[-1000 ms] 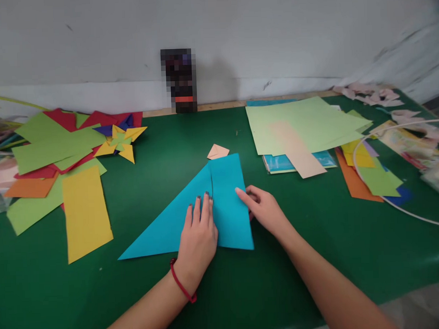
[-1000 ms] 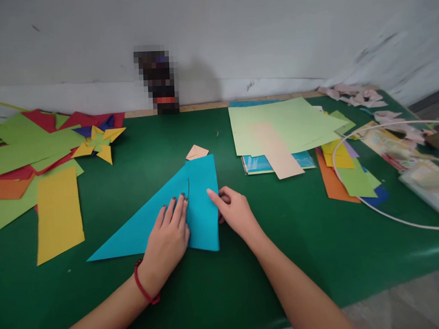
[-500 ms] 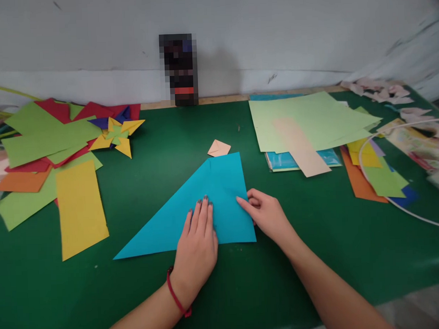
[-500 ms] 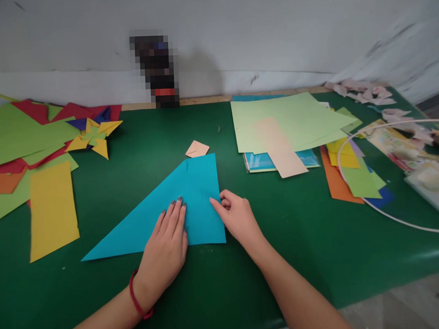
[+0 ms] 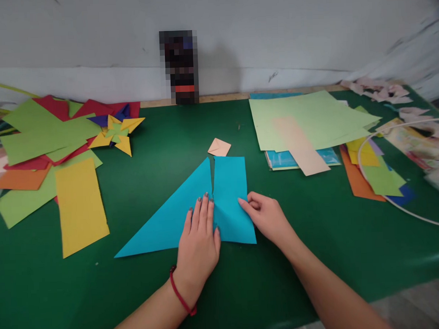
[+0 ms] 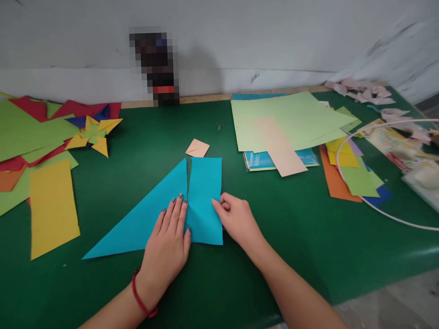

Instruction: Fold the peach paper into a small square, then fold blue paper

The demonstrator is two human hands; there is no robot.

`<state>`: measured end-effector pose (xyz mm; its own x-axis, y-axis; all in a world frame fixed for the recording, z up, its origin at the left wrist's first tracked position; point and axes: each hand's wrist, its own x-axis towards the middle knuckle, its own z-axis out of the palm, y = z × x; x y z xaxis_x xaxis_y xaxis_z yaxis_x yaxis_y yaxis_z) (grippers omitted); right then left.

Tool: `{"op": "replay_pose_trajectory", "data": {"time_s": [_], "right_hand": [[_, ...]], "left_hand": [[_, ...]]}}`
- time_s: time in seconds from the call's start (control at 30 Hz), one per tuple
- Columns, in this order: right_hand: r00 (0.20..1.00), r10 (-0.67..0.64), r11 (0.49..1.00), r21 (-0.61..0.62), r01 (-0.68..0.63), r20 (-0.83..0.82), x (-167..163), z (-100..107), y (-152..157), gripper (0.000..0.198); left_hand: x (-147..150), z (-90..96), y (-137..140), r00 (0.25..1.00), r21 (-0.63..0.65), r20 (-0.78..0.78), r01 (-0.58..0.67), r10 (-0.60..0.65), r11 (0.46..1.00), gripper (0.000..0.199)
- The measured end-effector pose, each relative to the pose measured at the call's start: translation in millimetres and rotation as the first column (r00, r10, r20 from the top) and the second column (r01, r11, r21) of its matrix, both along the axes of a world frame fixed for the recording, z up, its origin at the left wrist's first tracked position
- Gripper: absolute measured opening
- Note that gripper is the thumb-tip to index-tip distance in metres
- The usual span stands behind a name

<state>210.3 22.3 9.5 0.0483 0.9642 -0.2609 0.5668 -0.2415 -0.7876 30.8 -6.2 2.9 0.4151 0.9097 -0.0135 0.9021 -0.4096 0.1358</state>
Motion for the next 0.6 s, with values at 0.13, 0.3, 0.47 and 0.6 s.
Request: {"op": "replay_pose_trajectory", "data": {"time_s": [0.13, 0.3, 0.47, 0.6], "right_hand": [[1.000, -0.011, 0.999, -0.035, 0.010, -0.026, -0.1, 1.1, -0.9, 0.034], [1.000, 0.004, 0.999, -0.034, -0.004, 0.013, 2.0, 0.1, -1.8, 0.034], [0.999, 0.030, 0.998, -0.053, -0.028, 0.027, 4.2, 0.4, -2.5, 0.035], [0.999, 0.034, 0.997, -0.070, -0.032, 0.022, 3.8, 0.8, -2.7, 0.034]], "left_hand": [[-0.3, 0.4, 0.5, 1.000, -0.010, -0.015, 0.007, -0.007, 1.000, 0.054], [-0.8, 1.3, 1.0, 0.999, -0.030, -0.029, 0.012, -0.012, 0.999, 0.055], [-0.7, 1.6, 0.5, 1.000, -0.032, -0.022, 0.009, -0.009, 0.999, 0.055], [-0.6, 1.4, 0.7, 0.999, -0.031, -0.035, 0.011, -0.012, 0.999, 0.055]]}}
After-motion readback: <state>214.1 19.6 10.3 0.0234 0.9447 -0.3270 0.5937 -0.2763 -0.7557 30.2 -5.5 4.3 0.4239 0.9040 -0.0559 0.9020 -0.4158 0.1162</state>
